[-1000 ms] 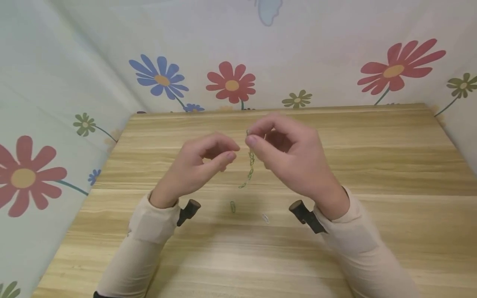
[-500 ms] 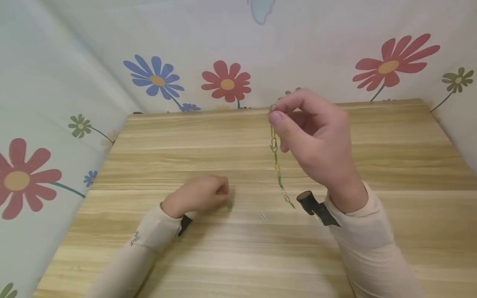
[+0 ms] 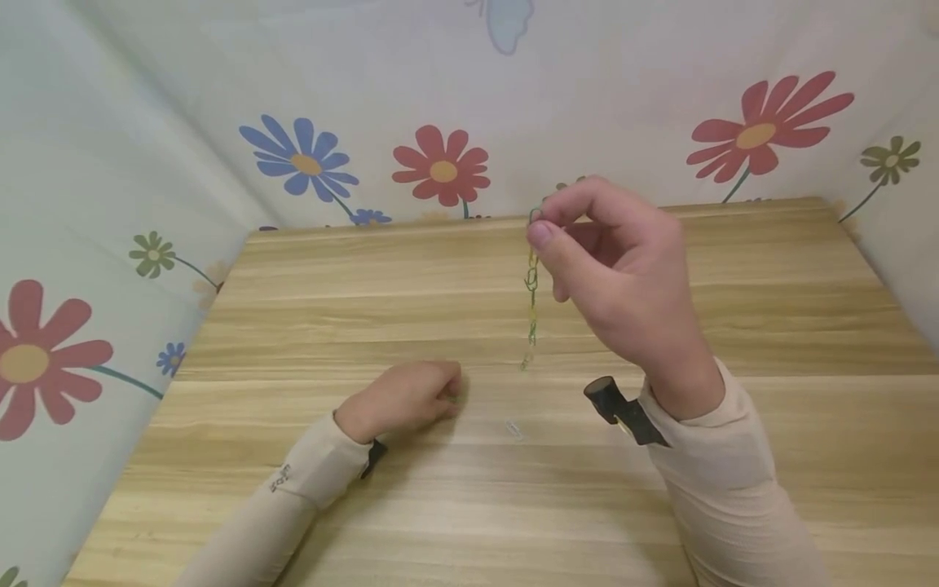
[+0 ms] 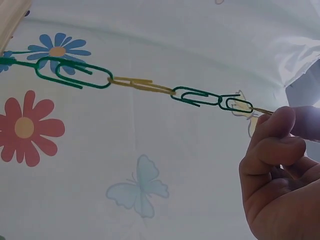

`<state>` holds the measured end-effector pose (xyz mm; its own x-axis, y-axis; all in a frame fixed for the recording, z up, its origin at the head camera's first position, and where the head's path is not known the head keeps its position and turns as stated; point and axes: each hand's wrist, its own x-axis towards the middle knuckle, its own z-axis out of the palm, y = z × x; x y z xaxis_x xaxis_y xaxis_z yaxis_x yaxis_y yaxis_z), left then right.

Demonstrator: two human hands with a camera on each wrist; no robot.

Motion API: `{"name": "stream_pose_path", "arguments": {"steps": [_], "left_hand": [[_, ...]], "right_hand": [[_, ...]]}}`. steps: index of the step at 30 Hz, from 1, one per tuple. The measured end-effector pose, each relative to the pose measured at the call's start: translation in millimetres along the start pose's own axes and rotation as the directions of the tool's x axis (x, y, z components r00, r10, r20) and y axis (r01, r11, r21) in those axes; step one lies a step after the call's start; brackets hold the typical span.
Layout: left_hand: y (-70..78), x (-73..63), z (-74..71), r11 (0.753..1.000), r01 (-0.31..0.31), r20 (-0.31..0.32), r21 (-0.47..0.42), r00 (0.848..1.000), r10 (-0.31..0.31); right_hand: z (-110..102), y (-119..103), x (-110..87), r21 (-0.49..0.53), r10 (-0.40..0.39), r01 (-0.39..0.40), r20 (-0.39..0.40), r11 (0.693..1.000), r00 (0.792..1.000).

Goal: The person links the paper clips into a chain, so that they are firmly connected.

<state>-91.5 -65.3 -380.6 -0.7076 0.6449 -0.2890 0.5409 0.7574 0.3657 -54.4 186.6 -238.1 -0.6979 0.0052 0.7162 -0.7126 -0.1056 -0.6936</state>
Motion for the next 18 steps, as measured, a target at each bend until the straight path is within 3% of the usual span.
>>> {"name": "stream_pose_path", "arguments": {"steps": [5, 11, 18], "left_hand": [[-1.8, 1.3, 1.1, 0.997, -0.070, -0.041, 0.012, 0.997, 0.070], [-5.6, 1.6, -5.3, 0.992, -0.084, -0.050, -0.095, 0.996, 0.080], [-10.4, 0.4, -20.7, 0.978, -0.150, -0.130, -0.147, 0.983, 0.131]], "right_hand": [[1, -1, -0.9, -0.015, 0.014, -0.014, 0.012, 1.000, 1.000], [2, -1, -0.2, 0.002, 0.018, -0.018, 0.047, 1.000, 0.999], [3, -1, 0.1, -0.015, 0.029, -0.028, 0.084, 1.000, 0.996]]}}
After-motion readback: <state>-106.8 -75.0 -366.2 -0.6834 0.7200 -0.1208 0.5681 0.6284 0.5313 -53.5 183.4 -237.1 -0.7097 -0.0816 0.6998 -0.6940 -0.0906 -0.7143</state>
